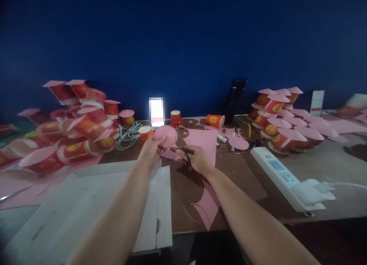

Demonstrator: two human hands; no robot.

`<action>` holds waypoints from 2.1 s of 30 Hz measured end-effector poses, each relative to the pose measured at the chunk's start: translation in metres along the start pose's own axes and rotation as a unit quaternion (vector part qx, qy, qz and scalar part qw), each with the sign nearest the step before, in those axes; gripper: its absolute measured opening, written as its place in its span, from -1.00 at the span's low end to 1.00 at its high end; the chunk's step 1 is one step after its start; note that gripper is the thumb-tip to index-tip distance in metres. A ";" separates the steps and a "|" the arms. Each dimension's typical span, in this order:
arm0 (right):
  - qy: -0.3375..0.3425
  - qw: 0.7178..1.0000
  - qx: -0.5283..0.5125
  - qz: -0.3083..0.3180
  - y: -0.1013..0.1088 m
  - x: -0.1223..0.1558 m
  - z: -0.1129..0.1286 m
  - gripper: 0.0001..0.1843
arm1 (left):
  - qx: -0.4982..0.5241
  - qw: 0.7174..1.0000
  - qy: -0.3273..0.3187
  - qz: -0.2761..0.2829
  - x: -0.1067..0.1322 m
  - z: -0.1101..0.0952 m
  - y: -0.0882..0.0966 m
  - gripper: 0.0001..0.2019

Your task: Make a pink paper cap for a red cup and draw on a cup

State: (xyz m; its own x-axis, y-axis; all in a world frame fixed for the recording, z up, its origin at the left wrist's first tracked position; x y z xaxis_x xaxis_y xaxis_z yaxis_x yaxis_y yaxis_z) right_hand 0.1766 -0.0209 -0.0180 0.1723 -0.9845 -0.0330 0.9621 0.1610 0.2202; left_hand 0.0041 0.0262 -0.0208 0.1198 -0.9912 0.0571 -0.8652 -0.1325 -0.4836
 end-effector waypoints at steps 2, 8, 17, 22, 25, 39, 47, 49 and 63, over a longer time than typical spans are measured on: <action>0.004 1.000 0.002 0.001 0.000 0.001 0.002 -0.39 | -0.007 1.000 0.001 -0.002 -0.001 0.001 0.001 -0.63; 0.000 1.000 0.004 0.015 0.000 0.002 0.004 -0.39 | -0.005 1.000 -0.007 0.005 -0.004 0.005 0.003 -0.62; 0.008 1.000 0.009 0.016 0.001 0.000 0.000 -0.45 | -0.006 1.000 -0.007 0.008 -0.002 0.004 0.000 -0.64; 0.002 1.000 0.003 0.011 0.001 0.000 0.000 -0.44 | -0.016 1.000 -0.007 0.009 -0.002 0.004 0.000 -0.64; 0.004 1.000 0.003 0.010 0.001 0.000 0.000 -0.43 | -0.021 1.000 -0.003 0.012 0.000 0.003 -0.001 -0.65; 0.005 1.000 0.006 -0.004 0.001 0.000 0.001 -0.48 | -0.048 0.999 0.013 0.012 0.000 0.003 0.000 -0.66; -0.005 1.000 -0.015 -0.005 -0.001 0.002 0.003 -0.44 | -0.035 0.999 0.011 -0.001 0.002 0.000 -0.002 -0.65; -0.008 1.000 -0.018 -0.001 -0.001 0.002 0.002 -0.44 | -0.032 0.999 0.009 -0.006 0.003 -0.001 -0.003 -0.65; 0.001 1.000 -0.013 0.006 0.001 0.003 0.003 -0.56 | 0.026 0.999 0.025 -0.001 0.004 0.000 -0.006 -0.63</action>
State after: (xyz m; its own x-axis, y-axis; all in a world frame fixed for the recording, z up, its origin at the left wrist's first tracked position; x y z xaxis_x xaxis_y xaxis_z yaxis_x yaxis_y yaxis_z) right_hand 0.1771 -0.0239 -0.0153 0.1847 -0.9822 -0.0331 0.9652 0.1750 0.1943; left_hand 0.0101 0.0234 -0.0178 0.0958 -0.9903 0.1009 -0.8386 -0.1349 -0.5278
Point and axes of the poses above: each hand's wrist, its own x-axis away from the middle knuckle, its own y-axis out of the back of the hand, z = x × y, the point moved 1 cm from there along -x, towards the middle knuckle, and after that the axes turned 1 degree about -z, right-handed, at the moved point
